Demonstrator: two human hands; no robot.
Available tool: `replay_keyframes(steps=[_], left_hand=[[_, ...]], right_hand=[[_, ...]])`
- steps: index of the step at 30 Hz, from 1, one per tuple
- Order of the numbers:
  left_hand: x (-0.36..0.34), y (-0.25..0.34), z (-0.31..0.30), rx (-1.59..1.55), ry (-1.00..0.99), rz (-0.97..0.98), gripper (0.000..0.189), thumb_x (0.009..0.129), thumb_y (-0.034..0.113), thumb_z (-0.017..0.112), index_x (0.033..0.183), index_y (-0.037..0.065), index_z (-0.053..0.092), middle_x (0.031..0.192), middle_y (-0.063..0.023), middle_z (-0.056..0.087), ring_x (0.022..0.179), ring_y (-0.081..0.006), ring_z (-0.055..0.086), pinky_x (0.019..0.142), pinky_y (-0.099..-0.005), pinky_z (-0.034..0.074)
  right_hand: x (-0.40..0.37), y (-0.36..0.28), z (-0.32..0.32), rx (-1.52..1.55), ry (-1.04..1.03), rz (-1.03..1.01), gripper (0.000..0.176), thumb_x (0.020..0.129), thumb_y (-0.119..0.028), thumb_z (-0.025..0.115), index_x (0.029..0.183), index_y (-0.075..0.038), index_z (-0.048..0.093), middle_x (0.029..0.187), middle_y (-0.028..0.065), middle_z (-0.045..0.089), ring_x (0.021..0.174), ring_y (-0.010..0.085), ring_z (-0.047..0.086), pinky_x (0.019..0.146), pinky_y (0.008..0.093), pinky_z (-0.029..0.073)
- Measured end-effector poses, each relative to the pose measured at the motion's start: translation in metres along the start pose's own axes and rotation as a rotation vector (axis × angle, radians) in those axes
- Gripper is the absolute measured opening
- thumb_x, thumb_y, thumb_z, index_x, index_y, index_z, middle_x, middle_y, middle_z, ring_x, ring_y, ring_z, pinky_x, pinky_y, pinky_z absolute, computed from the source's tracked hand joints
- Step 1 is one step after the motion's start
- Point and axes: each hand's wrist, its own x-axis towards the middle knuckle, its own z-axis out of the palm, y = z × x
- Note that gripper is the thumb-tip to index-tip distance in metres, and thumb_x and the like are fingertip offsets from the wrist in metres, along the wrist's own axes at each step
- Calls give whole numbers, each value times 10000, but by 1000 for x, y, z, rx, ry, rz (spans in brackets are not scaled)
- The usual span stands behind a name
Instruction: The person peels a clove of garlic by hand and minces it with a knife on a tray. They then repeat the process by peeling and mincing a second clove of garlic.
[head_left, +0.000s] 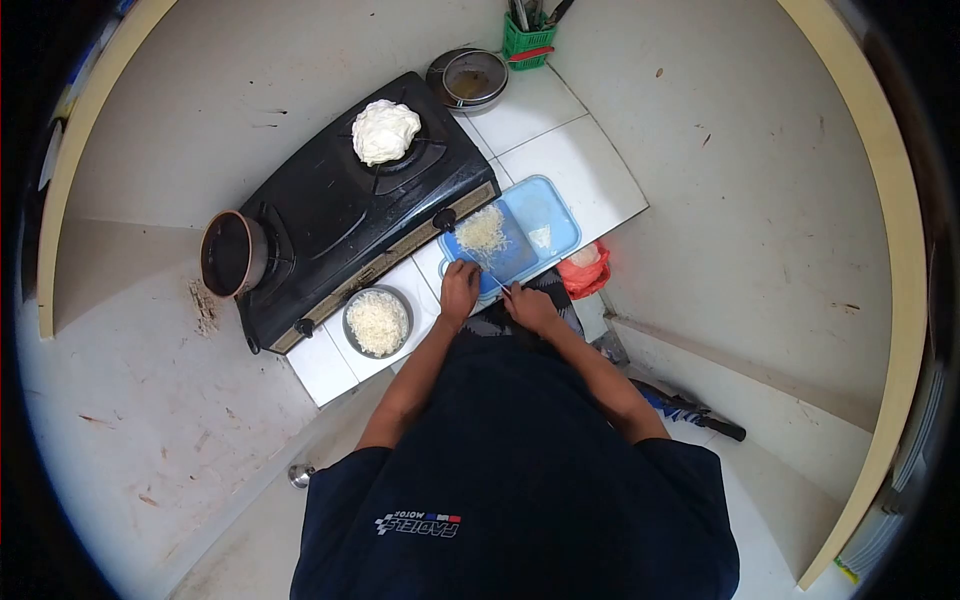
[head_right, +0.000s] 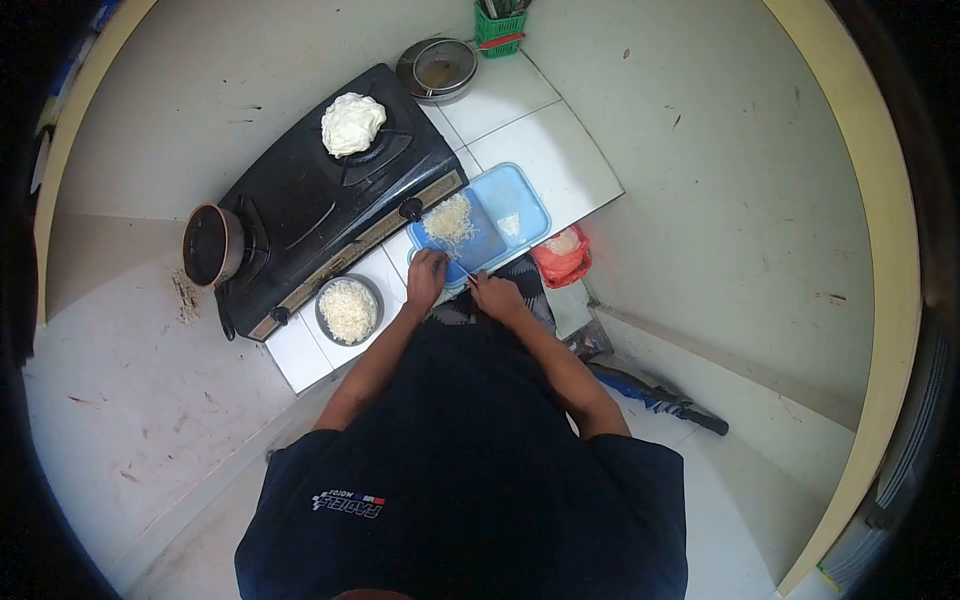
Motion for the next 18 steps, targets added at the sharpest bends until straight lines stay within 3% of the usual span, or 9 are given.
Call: replay_keyframes(steps=[18], left_hand=[[-3,3,3,46,65,-7,83,849,1,679,918,2,724,873,-164,630,904,-368,619,820,-450,502]], right_hand=[[5,-1,6,104,32,-27,381,1029,-356,526,1040,25,552,716,252,672,681,460,680,645,573,553]])
